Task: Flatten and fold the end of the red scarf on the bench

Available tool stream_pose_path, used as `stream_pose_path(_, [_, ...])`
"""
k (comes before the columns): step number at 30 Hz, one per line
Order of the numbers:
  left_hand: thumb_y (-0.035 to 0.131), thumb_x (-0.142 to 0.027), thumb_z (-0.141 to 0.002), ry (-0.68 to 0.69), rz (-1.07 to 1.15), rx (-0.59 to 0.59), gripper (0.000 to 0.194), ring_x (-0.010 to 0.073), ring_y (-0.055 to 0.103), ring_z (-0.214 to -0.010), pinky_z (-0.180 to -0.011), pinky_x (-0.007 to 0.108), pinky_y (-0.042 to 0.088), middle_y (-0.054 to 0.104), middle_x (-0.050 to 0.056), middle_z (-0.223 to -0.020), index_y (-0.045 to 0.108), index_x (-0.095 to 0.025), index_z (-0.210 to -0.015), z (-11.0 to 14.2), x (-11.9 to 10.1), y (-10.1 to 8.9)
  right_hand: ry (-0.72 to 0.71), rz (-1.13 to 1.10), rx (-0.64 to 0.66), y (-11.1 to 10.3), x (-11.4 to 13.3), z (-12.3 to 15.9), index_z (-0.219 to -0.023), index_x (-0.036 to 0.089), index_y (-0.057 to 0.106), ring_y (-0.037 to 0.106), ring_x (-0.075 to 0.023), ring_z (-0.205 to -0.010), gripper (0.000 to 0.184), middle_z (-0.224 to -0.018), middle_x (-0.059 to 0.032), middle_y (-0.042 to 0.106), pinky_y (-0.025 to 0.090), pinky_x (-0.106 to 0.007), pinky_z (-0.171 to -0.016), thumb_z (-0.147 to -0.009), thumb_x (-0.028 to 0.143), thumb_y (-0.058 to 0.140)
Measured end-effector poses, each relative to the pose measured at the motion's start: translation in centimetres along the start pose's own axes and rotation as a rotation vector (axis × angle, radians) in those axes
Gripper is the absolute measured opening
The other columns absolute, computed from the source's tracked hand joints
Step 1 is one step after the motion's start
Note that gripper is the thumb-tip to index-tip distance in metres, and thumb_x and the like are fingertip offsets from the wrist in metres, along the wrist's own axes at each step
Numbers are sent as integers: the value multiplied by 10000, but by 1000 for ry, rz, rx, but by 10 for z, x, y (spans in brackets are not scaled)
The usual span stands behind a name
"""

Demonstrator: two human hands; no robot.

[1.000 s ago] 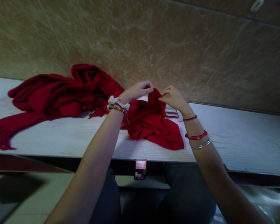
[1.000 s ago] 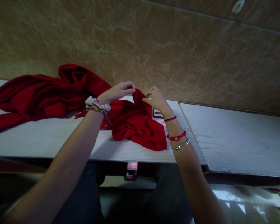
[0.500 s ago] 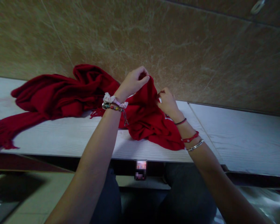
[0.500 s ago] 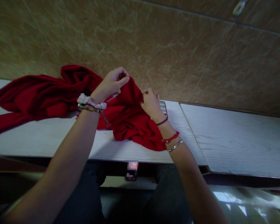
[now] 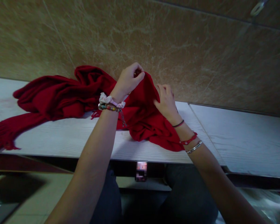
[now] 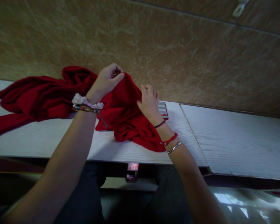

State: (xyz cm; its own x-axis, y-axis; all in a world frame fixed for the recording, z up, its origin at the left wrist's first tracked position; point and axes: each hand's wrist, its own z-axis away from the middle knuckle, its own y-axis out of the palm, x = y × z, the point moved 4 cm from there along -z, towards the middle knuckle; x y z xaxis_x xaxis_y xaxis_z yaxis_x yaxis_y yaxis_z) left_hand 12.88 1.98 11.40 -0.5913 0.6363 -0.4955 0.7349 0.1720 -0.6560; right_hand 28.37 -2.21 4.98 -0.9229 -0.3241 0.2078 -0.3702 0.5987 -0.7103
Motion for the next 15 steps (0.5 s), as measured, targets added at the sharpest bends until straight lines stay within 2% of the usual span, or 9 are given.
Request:
stream_pose_path(4, [358,-442,-881,-73,-67,-1,347,188,485,-989,-845,348,390,628,-18,-1046,516,-248,-1122,1,4,0,36,10,-5,-1,-14,-4,-1059,153,573,444,-269,-1127,277,-1163,-152,458,362,-462,-960,-851,185,392])
stream_pose_path(9, [378,-318,-871,-107,-115,-128,261,113,517,-888,-805,257,416,616,-8,-1036,536,-192,-1035,0,12,-11,41,-19,-20,6,-41,-9,-902,146,646,506,-252,-1011,188,-1032,-129,523,411,-422,-917,-802,204,498])
stream_pose_path(11, [348,-356,-885,-162,-153,-167,300,117,512,-910,-817,259,407,613,-14,-1050,530,-190,-1057,0,20,-17,54,-10,21,11,-50,-9,-864,134,663,522,-242,-966,164,-991,-122,536,419,-403,-902,-776,203,543])
stream_pose_path(15, [247,-475,-913,-317,-256,-189,455,175,484,-1024,-854,316,368,598,-28,-1127,457,-194,-1203,3,41,-27,77,-15,106,15,-57,-11,-811,133,682,542,-220,-901,135,-942,-101,552,431,-380,-856,-752,222,599])
